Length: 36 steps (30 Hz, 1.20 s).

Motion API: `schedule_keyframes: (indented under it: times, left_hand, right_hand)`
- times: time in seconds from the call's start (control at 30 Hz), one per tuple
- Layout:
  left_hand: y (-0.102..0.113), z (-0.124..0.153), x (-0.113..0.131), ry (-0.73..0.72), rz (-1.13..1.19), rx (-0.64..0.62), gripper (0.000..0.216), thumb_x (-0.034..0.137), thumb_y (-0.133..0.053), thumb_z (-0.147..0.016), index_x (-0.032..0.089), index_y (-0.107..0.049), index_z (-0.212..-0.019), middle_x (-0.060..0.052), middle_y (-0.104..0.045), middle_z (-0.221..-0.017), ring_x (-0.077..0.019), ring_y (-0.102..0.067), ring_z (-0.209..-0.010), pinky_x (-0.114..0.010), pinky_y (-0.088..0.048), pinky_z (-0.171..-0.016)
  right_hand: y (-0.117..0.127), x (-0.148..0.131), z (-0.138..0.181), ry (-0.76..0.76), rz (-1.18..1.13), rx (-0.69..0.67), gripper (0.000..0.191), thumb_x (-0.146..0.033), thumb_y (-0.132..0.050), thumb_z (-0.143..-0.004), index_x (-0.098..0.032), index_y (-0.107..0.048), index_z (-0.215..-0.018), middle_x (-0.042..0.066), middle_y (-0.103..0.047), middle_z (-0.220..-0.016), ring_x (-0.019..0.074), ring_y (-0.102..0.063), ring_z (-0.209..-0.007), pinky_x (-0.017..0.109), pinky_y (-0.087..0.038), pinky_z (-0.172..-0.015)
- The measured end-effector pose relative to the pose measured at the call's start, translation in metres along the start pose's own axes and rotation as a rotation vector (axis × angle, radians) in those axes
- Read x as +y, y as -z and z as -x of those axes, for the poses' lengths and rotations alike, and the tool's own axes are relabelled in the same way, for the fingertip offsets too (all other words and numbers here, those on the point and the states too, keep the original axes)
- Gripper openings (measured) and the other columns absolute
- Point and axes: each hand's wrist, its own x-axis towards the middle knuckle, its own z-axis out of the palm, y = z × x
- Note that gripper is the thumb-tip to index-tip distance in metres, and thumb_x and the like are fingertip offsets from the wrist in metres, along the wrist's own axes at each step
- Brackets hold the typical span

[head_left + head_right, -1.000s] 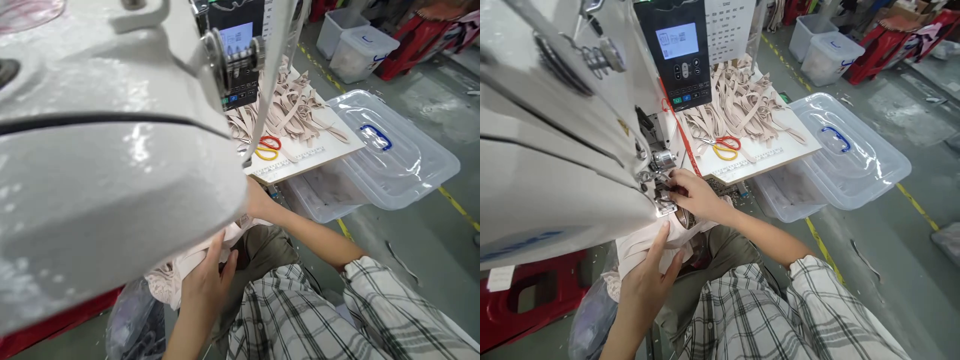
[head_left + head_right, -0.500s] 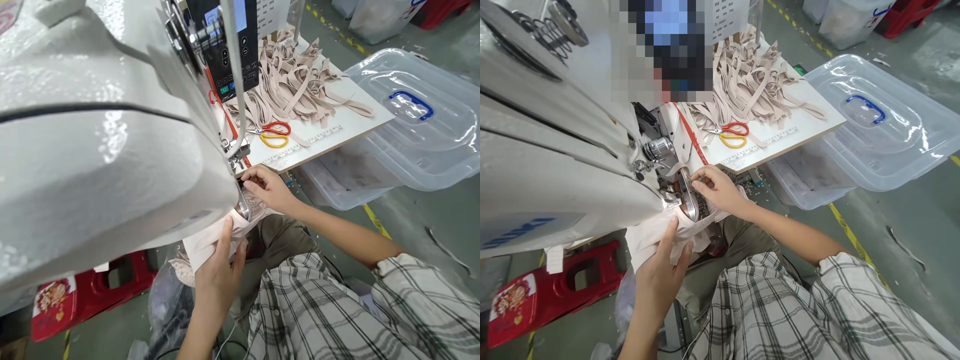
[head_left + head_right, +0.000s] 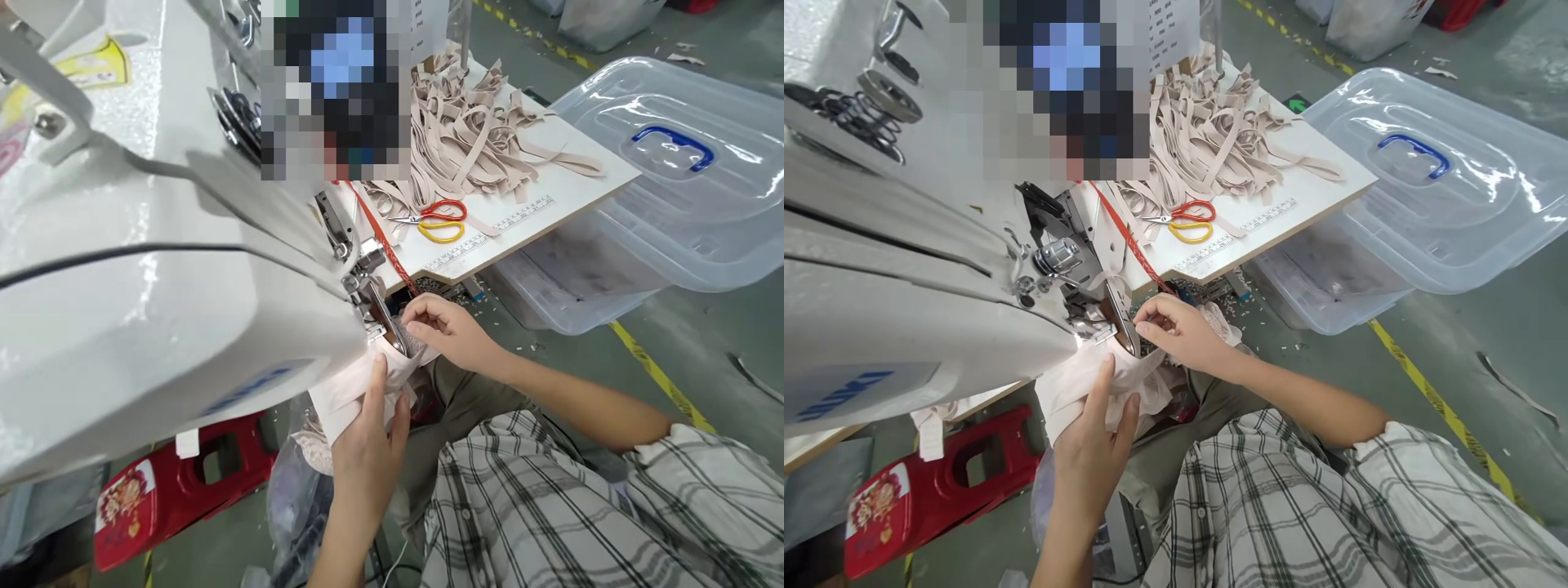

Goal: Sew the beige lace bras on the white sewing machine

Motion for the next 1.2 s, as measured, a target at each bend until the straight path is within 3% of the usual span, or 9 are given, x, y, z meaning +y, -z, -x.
schedule_keyframes:
  times: [0.13, 0.33, 0.53, 0.7, 0.77, 0.87, 0.93, 1.07, 1.2]
  left_hand:
    - [-0.006, 0.004, 0.001, 0.031, 0.017, 0.02, 0.061, 0.036, -0.052, -0.097, 0.021, -0.033, -0.153, -0.015, -0.07, -0.124, -0.0137, -0.066, -0.052, -0.023, -0.044, -0.043]
    - [-0.014, 0.007, -0.003, 0.036, 0.048, 0.134, 0.082, 0.04, -0.054, -0.095, 0.01, -0.011, -0.157, -0.027, -0.064, -0.129, -0.0257, -0.074, -0.082, -0.03, -0.054, -0.055]
    - [-0.014, 0.014, 0.005, 0.101, 0.045, 0.001, 0.089, 0.04, -0.053, -0.095, 0.006, 0.002, -0.157, -0.025, -0.072, -0.111, -0.0276, -0.075, -0.069, -0.034, -0.056, -0.054]
    - [-0.047, 0.04, 0.037, -0.106, 0.069, 0.092, 0.087, 0.036, -0.053, -0.096, 0.006, 0.001, -0.158, -0.032, -0.051, -0.143, -0.0361, -0.067, -0.115, -0.042, -0.06, -0.081]
    - [-0.057, 0.05, 0.046, -0.129, 0.182, 0.001, 0.09, 0.037, -0.056, -0.094, 0.005, -0.002, -0.157, -0.032, -0.051, -0.143, -0.0358, -0.067, -0.115, -0.042, -0.06, -0.082]
    - [-0.057, 0.056, 0.047, -0.042, 0.48, -0.252, 0.085, 0.039, -0.055, -0.094, 0.009, -0.007, -0.157, -0.023, -0.067, -0.126, -0.0273, -0.074, -0.096, -0.032, -0.06, -0.062]
    - [-0.047, 0.052, 0.041, -0.027, 0.62, -0.309, 0.066, 0.035, -0.051, -0.096, 0.014, -0.025, -0.153, -0.013, -0.076, -0.106, -0.0209, -0.075, -0.082, -0.026, -0.057, -0.056]
    - [-0.022, 0.034, 0.028, -0.143, 0.57, 0.001, 0.023, 0.024, -0.051, -0.095, 0.021, -0.061, -0.116, -0.005, -0.075, -0.088, -0.0174, -0.072, -0.082, -0.029, -0.058, -0.075]
    - [-0.009, 0.013, 0.022, -0.345, 0.506, 0.123, 0.049, 0.014, -0.049, -0.092, 0.02, -0.043, -0.14, -0.014, -0.064, -0.131, -0.0245, -0.057, -0.127, -0.041, -0.051, -0.102]
  right_hand:
    - [-0.002, -0.003, 0.007, 0.012, -0.016, -0.04, 0.012, -0.032, -0.059, -0.088, -0.02, -0.062, -0.09, 0.004, -0.061, -0.096, 0.0146, -0.056, -0.078, 0.028, -0.046, -0.068]
    - [-0.007, -0.006, 0.013, -0.04, -0.029, -0.02, 0.023, -0.037, -0.066, -0.081, -0.021, -0.057, -0.095, 0.001, -0.059, -0.086, 0.0141, -0.056, -0.072, 0.027, -0.045, -0.063]
    - [-0.012, -0.016, 0.019, -0.042, 0.023, -0.001, 0.028, -0.038, -0.07, -0.076, -0.021, -0.055, -0.093, 0.002, -0.061, -0.091, 0.0154, -0.057, -0.075, 0.028, -0.044, -0.063]
    - [-0.008, -0.011, 0.039, -0.13, -0.093, -0.057, 0.019, -0.039, -0.064, -0.082, -0.021, -0.058, -0.086, 0.0, -0.059, -0.08, 0.0163, -0.054, -0.075, 0.03, -0.044, -0.069]
    - [-0.003, -0.007, 0.048, -0.189, -0.215, -0.069, 0.021, -0.041, -0.059, -0.085, -0.02, -0.059, -0.08, -0.001, -0.057, -0.076, 0.0154, -0.053, -0.072, 0.029, -0.043, -0.067]
    - [0.009, -0.005, 0.057, -0.237, -0.215, -0.074, 0.023, -0.041, -0.061, -0.084, -0.019, -0.063, -0.076, 0.0, -0.058, -0.075, 0.0153, -0.053, -0.071, 0.028, -0.042, -0.065]
    - [0.017, -0.006, 0.06, -0.223, -0.139, -0.096, 0.021, -0.038, -0.062, -0.084, -0.018, -0.065, -0.078, 0.001, -0.061, -0.078, 0.0162, -0.056, -0.073, 0.028, -0.042, -0.067]
    - [0.029, -0.01, 0.061, -0.148, 0.051, -0.206, 0.023, -0.035, -0.062, -0.087, -0.017, -0.066, -0.073, 0.001, -0.06, -0.072, 0.0163, -0.056, -0.072, 0.027, -0.042, -0.067]
    - [0.034, -0.02, 0.06, -0.02, 0.198, -0.373, 0.022, -0.029, -0.059, -0.091, -0.016, -0.068, -0.075, 0.0, -0.06, -0.07, 0.013, -0.055, -0.067, 0.025, -0.04, -0.064]
